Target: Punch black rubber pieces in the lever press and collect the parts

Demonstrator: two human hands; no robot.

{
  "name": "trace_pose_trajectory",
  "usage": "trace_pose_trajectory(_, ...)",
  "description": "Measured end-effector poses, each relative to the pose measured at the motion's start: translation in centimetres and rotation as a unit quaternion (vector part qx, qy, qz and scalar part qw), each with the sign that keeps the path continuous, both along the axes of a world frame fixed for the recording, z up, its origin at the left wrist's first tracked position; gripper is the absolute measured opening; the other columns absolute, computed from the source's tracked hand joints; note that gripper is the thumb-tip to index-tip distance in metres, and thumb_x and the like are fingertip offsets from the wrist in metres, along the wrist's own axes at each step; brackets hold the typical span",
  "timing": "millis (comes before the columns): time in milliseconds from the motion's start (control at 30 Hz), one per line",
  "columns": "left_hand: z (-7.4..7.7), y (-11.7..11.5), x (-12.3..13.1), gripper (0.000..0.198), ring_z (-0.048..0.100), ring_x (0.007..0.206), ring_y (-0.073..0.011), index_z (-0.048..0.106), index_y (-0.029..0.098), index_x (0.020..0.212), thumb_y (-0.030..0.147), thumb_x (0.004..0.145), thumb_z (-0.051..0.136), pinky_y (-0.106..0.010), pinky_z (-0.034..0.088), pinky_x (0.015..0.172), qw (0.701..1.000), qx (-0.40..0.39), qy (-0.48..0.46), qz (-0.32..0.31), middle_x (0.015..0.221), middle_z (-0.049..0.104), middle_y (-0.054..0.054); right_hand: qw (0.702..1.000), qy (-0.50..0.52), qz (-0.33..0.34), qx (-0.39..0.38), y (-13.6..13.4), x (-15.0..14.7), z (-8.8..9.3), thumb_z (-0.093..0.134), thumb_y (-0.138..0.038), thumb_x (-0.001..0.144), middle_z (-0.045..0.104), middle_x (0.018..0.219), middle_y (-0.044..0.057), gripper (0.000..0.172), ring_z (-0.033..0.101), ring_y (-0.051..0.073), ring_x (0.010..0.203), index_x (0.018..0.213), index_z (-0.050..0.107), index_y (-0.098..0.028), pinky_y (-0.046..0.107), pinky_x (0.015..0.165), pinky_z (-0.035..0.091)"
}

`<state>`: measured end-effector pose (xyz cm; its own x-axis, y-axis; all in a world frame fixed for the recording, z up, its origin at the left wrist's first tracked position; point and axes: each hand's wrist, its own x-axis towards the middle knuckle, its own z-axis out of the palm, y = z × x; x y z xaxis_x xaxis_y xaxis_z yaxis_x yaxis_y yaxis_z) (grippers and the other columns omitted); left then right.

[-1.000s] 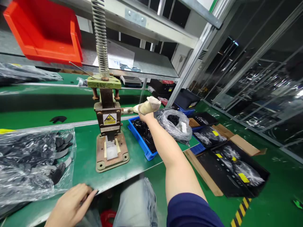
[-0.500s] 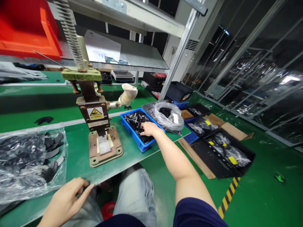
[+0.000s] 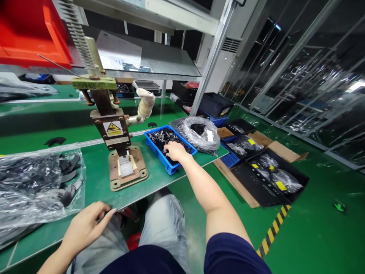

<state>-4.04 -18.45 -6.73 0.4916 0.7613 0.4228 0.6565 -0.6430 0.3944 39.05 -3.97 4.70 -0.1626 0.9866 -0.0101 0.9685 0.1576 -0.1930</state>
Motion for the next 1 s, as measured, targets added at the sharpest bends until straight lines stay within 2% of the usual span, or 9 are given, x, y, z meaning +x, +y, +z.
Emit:
trace_pose_trajectory(100, 0.2, 0.0, -0.1, 0.029, 0.061, 0.063, -0.0156, 0.065, 0.023, 0.083, 0.044, 0.103, 0.064, -0.027, 0.049, 0.064, 1.000, -0.017, -0.016, 0.002, 0.068, 0.059, 0.002, 0.997, 0.061, -0.014, 0.043, -0.3, 0.5, 0.9, 0.078, -0.023, 0.086, 0.071, 0.111, 0.008, 0.010, 0.064, 0.024, 0.112, 0.095, 0.073, -0.021, 0.037, 0.105, 0.049)
trace_pose_trajectory(233, 1.5, -0.3, 0.2, 0.025, 0.059, 0.060, -0.0128, 0.067, 0.023, 0.086, 0.041, 0.104, 0.063, -0.024, 0.050, 0.059, 0.992, -0.089, -0.093, -0.002, 0.069, 0.061, 0.003, 0.974, 0.179, -0.055, 0.124, -2.5, -0.1, 1.8, 0.058, -0.027, 0.098, 0.069, 0.102, 0.008, 0.015, 0.064, 0.020, 0.095, 0.107, 0.065, -0.019, 0.037, 0.093, 0.055)
trace_pose_trajectory(367, 4.7, -0.9, 1.9, 0.015, 0.062, 0.068, -0.0141, 0.070, 0.023, 0.100, 0.037, 0.104, 0.065, -0.026, 0.054, 0.066, 0.976, -0.112, -0.188, 0.018, 0.079, 0.067, 0.001, 0.941, 0.306, -0.036, 0.141, -7.4, -5.3, -0.5, 0.050, -0.041, 0.103, 0.070, 0.099, 0.005, 0.024, 0.067, 0.017, 0.085, 0.114, 0.059, -0.021, 0.031, 0.078, 0.058)
trace_pose_trajectory(400, 5.6, -1.0, 2.5, 0.014, 0.065, 0.072, -0.0149, 0.070, 0.023, 0.106, 0.035, 0.103, 0.066, -0.027, 0.055, 0.069, 0.973, -0.111, -0.204, 0.011, 0.082, 0.068, 0.000, 0.926, 0.353, -0.017, 0.134, -8.9, -7.1, -1.4, 0.055, -0.046, 0.102, 0.071, 0.098, 0.004, 0.026, 0.069, 0.016, 0.084, 0.111, 0.060, -0.022, 0.031, 0.077, 0.058)
trace_pose_trajectory(500, 7.6, -1.0, 4.3, 0.023, 0.069, 0.079, -0.0157, 0.068, 0.023, 0.122, 0.032, 0.102, 0.068, -0.031, 0.059, 0.077, 0.968, -0.113, -0.224, -0.021, 0.095, 0.072, -0.003, 0.835, 0.541, 0.050, 0.090, -12.7, -12.0, -3.7, 0.072, -0.050, 0.094, 0.075, 0.098, 0.005, 0.030, 0.071, 0.017, 0.084, 0.105, 0.068, -0.023, 0.033, 0.079, 0.060)
trace_pose_trajectory(567, 8.2, -1.0, 5.1, 0.027, 0.069, 0.078, -0.0158, 0.068, 0.023, 0.127, 0.032, 0.101, 0.069, -0.032, 0.059, 0.077, 0.966, -0.113, -0.230, -0.045, 0.094, 0.072, -0.003, 0.808, 0.579, 0.073, 0.077, -14.4, -14.1, -4.5, 0.077, -0.049, 0.092, 0.077, 0.098, 0.006, 0.027, 0.071, 0.018, 0.087, 0.103, 0.074, -0.024, 0.035, 0.082, 0.060)
trace_pose_trajectory(667, 8.1, -1.2, 5.6, 0.024, 0.069, 0.078, -0.0156, 0.070, 0.024, 0.124, 0.029, 0.101, 0.070, -0.031, 0.059, 0.075, 0.963, -0.107, -0.239, -0.063, 0.094, 0.072, -0.004, 0.806, 0.578, 0.104, 0.075, -15.6, -15.5, -4.7, 0.079, -0.042, 0.092, 0.078, 0.096, 0.005, 0.020, 0.071, 0.018, 0.086, 0.102, 0.079, -0.025, 0.035, 0.080, 0.059)
trace_pose_trajectory(800, 7.8, -1.7, 5.2, 0.015, 0.072, 0.084, -0.0173, 0.074, 0.024, 0.116, 0.026, 0.102, 0.069, -0.032, 0.061, 0.077, 0.961, -0.110, -0.245, -0.066, 0.099, 0.076, -0.006, 0.812, 0.563, 0.136, 0.063, -15.9, -15.7, -4.6, 0.077, -0.037, 0.094, 0.077, 0.095, 0.005, 0.016, 0.072, 0.017, 0.086, 0.105, 0.081, -0.026, 0.033, 0.078, 0.061)
trace_pose_trajectory(1000, 7.7, -1.6, 4.5, 0.013, 0.074, 0.088, -0.0187, 0.074, 0.024, 0.113, 0.023, 0.101, 0.070, -0.033, 0.062, 0.079, 0.963, -0.109, -0.240, -0.065, 0.098, 0.077, -0.006, 0.813, 0.559, 0.138, 0.090, -15.8, -15.4, -5.3, 0.076, -0.033, 0.095, 0.078, 0.095, 0.004, 0.015, 0.072, 0.016, 0.085, 0.108, 0.079, -0.026, 0.033, 0.080, 0.060)
